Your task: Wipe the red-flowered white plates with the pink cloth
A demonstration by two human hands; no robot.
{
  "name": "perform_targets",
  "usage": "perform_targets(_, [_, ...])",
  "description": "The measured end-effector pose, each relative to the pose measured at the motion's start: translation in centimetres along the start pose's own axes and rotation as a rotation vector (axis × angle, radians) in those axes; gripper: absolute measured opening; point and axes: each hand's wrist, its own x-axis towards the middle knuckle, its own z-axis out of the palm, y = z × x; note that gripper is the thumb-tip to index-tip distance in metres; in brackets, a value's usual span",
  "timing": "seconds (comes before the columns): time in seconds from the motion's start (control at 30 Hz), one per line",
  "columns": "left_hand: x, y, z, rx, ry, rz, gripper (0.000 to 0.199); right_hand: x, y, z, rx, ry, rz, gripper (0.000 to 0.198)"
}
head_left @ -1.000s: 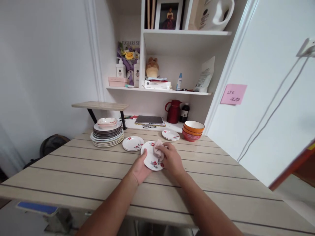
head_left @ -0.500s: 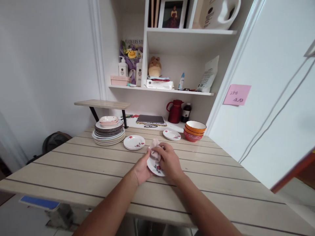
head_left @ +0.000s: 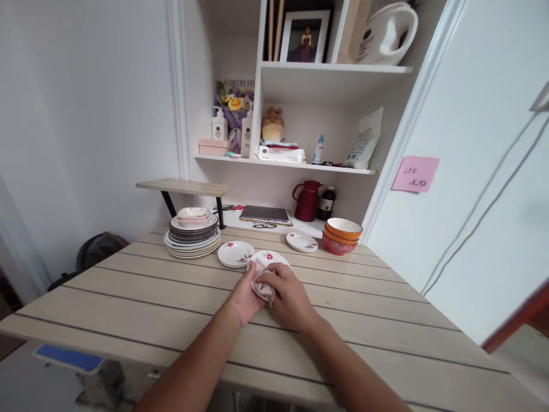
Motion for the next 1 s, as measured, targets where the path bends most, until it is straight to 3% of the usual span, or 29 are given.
perform_targets(0.17, [-0.2,-1.3,0.8,0.082,-0.072,-0.133,0.055,0.2,2.0,-0.8,-0.125,0.134,0.139,0.051])
perform_targets(0.3, [-0.2,-0.5,0.9,0.003,-0.058,0.038,0.056,-0.3,3.8,-1.3,-0.173,0.120,0.207,0.050])
perform_targets(0.43, [-0.2,0.8,0.3,-0.066,0.002,0.169,0.053,-0.5,2.9,-0.6,-0.116,0.040,0.125,0.045])
perform_targets(0.6, [-0.3,0.4,0.5,-0.001,-0.005,0.005,0.052,0.0,0.3,0.4,-0.037,0.009,0.002,0.046])
perform_targets(0.73, [-0.4,-0.8,1.2,0.076,-0.073,-0.112,0.053,0.3,1.0,-0.1,-0.084,0.144,0.084,0.055])
perform_targets(0.87, [-0.5,-1.0,1.4,0.098,-0.069,-0.096,0.055,0.0,2.8,-0.9,-0.147,0.187,0.180,0.056])
perform_targets(1.0, [-0.5,0.0,1.1,0.029,-0.049,0.010,0.059,-0.3,2.8,-0.9,-0.134,0.068,0.174,0.051])
